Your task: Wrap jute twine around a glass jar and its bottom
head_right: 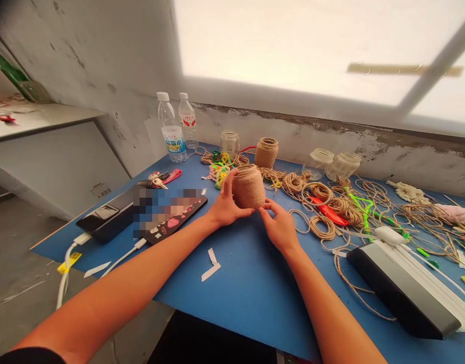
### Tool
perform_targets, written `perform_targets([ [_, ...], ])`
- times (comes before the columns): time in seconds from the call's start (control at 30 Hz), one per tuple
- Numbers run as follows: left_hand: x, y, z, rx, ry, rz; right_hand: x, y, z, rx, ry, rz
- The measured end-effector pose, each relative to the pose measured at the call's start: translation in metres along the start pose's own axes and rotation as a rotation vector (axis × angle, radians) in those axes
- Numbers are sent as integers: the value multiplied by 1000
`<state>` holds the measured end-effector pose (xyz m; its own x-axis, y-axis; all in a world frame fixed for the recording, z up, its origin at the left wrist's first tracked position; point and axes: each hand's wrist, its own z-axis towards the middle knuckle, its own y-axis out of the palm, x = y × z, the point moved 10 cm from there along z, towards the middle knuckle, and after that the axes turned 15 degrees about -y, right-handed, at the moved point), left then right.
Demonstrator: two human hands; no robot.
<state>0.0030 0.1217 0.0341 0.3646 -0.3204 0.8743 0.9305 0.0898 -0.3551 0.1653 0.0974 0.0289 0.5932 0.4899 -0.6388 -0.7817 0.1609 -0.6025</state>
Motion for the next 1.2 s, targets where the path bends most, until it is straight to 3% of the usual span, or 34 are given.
perform_targets([
  [0.3,-4,0,1,-33,-31,-72,-4,-4,-2,122,-9,80],
  [0.53,-6,0,2,-30,-5,-88,-8,0,-2,101,-35,75],
  [0.83,-1,-5,3,-31,59,4,2,10,-3,-66,-28,-97],
  [1.2,3,5,-1,-102,184,74,14,19,-3,-252,-40,-214],
])
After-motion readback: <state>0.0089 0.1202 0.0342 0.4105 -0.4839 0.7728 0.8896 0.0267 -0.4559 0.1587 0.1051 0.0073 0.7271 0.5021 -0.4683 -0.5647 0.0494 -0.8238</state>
